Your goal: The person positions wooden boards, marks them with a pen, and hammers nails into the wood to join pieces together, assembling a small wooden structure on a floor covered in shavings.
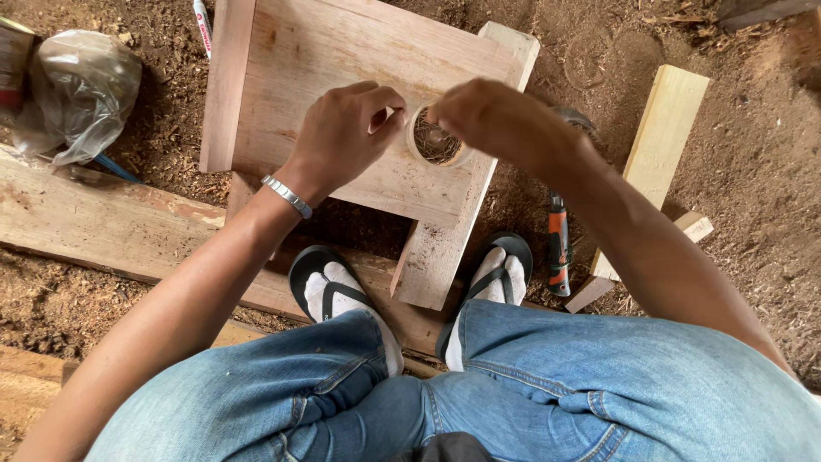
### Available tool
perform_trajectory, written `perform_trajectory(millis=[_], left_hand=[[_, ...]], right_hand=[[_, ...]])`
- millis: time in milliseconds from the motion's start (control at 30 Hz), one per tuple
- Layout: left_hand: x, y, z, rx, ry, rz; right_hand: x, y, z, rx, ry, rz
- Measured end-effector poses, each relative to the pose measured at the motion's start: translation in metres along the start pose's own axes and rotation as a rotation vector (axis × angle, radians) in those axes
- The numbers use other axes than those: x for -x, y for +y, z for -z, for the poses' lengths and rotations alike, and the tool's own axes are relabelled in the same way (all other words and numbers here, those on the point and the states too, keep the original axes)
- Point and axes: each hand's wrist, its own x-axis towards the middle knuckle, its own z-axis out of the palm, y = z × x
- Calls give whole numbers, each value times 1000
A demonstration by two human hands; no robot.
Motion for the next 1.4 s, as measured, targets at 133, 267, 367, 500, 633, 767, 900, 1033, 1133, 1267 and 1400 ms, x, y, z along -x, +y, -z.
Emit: perform_trajectory(millis=[133,267,367,500,633,767,900,1033,1133,1267,1400], left_hand=[[1,-9,-7,58,-37,55],[10,-3,-13,127,-136,42],[18,2,-23,157,-197,1],[25,6,-37,170,-241,37],[25,4,-39,69,-276,71],[28,7,-31,55,-185,18],[26,16,-32,81,-122,-76],[22,7,-42,-58,-120,-98],[24,-1,-52,-62,-129,-114],[21,5,-45,-17,-100,-140],[11,18,-15,86,10,-234]], right_hand=[[-30,-6,-25,300,-268,-48],[-46,-6,-47,124,-327,-159],[-48,0,-57,96,-348,-271],[-58,8,-76,242,-384,-223],[-58,19,-84,453,-434,-145],[-59,19,-87,532,-471,-120],[-55,16,-86,492,-454,-108],[-49,5,-66,373,-407,-93],[-34,-9,-35,225,-386,-98],[17,-3,19,-87,-67,-22],[30,20,36,-11,420,465]])
